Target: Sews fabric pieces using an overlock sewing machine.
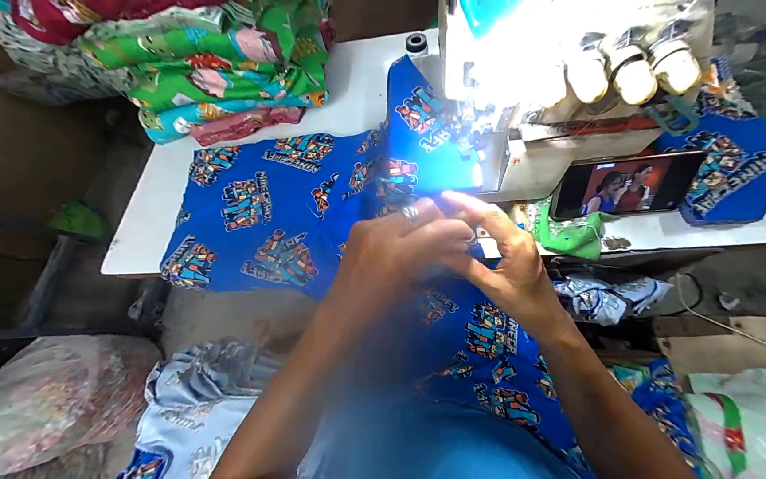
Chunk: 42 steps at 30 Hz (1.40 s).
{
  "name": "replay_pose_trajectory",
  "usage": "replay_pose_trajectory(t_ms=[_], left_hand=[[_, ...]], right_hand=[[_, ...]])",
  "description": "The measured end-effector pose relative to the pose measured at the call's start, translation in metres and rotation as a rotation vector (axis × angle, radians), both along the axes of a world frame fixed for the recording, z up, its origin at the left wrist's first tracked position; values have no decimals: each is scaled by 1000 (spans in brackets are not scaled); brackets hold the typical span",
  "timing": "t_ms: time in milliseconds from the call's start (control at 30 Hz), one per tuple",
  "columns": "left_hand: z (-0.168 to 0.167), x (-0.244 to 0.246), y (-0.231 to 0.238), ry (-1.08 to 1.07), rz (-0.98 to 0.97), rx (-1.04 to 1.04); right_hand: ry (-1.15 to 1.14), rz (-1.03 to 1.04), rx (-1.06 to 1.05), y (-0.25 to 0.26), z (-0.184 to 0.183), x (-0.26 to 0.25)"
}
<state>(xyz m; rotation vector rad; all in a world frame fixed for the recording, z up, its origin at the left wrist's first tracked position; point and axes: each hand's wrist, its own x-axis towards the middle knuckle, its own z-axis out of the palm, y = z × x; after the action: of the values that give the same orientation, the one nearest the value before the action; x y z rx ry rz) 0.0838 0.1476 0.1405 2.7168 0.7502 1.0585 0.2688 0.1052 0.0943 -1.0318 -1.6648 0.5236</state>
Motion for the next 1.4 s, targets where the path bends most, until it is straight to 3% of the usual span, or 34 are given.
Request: replay_pose_trajectory(t_ms=[100,233,433,567,700,800,900,1000,1133,1233,1333,1400], left_hand=[[-4,-9,-6,-73,40,-162],[-24,-26,-12,-188,74,-673],[-48,-23,-28,-629,207,-1213],[-53,-20,-32,-785,218,-1364],[-52,-19,-31,-772,244,-1305],[-52,-23,-30,-638,308,-1123],[-42,-24,-28,-435,377,-795],[-26,-22,-17,-204,252,-359],[-2,-3,30,-10,56,-16],[-2,18,78,23,-7,11],[-7,29,105,-2,-4,-60],[-3,29,95,46,56,-112]], right_hand=[[127,75,-84,-3,-6,-3],[179,79,-215,-11,-16,-2],[281,81,-416,-20,-22,-11],[378,62,-458,-23,-25,-17],[387,38,-465,-24,-26,-18],[383,58,-455,-28,-31,-22],[366,99,-421,-36,-37,-27],[386,96,-336,-46,-41,-33],[303,-163,-153,-31,-49,-28],[260,-339,-94,-3,-56,-19],[332,-309,-161,13,-58,-12],[414,-241,-215,14,-57,-7]])
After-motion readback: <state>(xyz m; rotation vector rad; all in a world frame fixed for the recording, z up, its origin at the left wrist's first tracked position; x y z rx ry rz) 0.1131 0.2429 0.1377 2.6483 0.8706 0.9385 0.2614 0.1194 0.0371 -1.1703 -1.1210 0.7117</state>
